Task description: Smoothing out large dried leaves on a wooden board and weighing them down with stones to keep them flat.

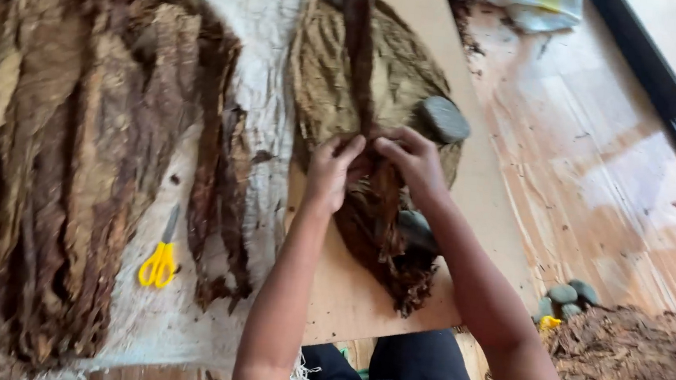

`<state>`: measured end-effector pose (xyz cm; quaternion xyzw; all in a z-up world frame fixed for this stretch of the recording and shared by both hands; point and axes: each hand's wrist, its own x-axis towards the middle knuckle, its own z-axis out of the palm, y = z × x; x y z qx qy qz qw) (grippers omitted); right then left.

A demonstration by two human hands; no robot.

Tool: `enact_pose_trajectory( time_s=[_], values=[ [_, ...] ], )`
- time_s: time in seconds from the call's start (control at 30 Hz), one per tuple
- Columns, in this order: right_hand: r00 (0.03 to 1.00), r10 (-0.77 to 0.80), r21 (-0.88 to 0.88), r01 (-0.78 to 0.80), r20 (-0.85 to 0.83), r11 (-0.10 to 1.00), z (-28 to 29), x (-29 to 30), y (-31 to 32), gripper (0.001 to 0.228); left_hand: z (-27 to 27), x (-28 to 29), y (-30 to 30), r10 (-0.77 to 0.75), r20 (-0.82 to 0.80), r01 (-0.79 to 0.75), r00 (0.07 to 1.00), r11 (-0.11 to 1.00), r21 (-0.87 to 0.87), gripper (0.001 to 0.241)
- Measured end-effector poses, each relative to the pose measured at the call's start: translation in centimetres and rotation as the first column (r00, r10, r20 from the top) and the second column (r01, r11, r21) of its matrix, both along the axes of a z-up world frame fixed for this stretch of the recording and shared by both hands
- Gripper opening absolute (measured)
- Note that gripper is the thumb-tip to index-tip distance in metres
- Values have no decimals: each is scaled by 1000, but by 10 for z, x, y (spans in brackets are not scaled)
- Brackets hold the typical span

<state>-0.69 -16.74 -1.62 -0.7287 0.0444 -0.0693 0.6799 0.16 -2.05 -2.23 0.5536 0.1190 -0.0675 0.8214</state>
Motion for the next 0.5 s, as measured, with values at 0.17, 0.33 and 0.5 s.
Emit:
enact_pose_trajectory(
  time_s=[0.17, 0.33, 0.5],
  values=[
    [982, -146, 483, 188, -122, 855, -32, 20, -17, 9, -51, 36, 24, 200, 99, -194, 975, 979, -65, 19],
    [953, -255, 633, 301, -166, 713, -31, 22, -43, 18, 3, 9, 26, 375, -13, -374, 927, 919, -127, 21],
    [943, -324, 568, 307, -73, 764, -56, 38, -100, 10, -7, 14, 37, 490, 84, -486, 868, 871, -68, 21]
  ],
)
